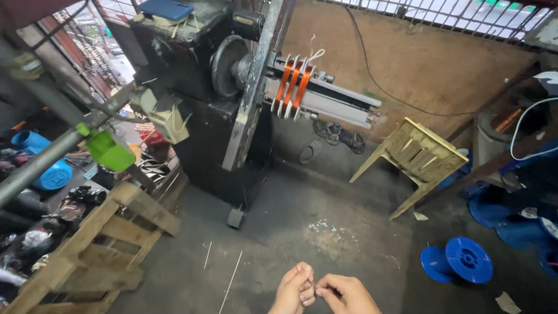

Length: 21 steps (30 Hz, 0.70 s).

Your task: Tying string around copper wire coils on a winding machine to secure them

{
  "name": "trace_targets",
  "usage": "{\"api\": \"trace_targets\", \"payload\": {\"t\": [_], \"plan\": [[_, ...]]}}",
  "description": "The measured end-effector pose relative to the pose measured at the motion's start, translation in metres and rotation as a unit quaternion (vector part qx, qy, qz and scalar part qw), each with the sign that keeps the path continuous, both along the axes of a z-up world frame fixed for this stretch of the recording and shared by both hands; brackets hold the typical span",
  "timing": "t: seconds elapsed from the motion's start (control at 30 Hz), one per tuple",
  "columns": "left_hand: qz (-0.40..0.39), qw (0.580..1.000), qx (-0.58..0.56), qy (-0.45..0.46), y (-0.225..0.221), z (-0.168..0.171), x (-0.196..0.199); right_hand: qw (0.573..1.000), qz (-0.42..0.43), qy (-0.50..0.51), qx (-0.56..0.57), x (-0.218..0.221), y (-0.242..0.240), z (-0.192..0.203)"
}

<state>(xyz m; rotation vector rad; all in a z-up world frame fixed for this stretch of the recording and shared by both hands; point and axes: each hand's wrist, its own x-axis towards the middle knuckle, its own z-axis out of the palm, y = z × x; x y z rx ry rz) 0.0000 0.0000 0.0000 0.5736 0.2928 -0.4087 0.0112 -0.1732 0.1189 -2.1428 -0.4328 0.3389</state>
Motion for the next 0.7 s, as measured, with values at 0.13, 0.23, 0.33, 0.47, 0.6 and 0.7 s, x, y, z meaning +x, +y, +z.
{"api": "trace_targets", "payload": {"t": [0.13,0.23,0.33,0.47,0.6,0.7], "plan": [[0.033,0.997,0.003,-0.068,0.014,0.037,0.057,0.988,-0.102,0.110,0.021,0.056,0.005,-0.007],[0.024,0.981,0.121,-0.148,0.035,0.090,0.111,0.984,-0.121,0.104,0.074,0.107,0.005,-0.007],[-0.010,0.919,0.354,-0.172,0.051,0.146,0.175,0.987,-0.123,0.045,0.094,0.168,0.010,0.034],[0.092,0.845,0.456,-0.263,0.066,0.188,0.266,0.983,-0.099,-0.148,0.051,0.259,0.007,0.100],[0.150,0.793,0.557,-0.197,0.081,0.231,0.351,0.953,-0.052,-0.300,0.004,0.343,0.011,0.155],[0.161,0.669,0.653,-0.316,0.091,0.254,0.388,0.938,-0.069,-0.337,-0.030,0.381,0.026,0.174]]}}
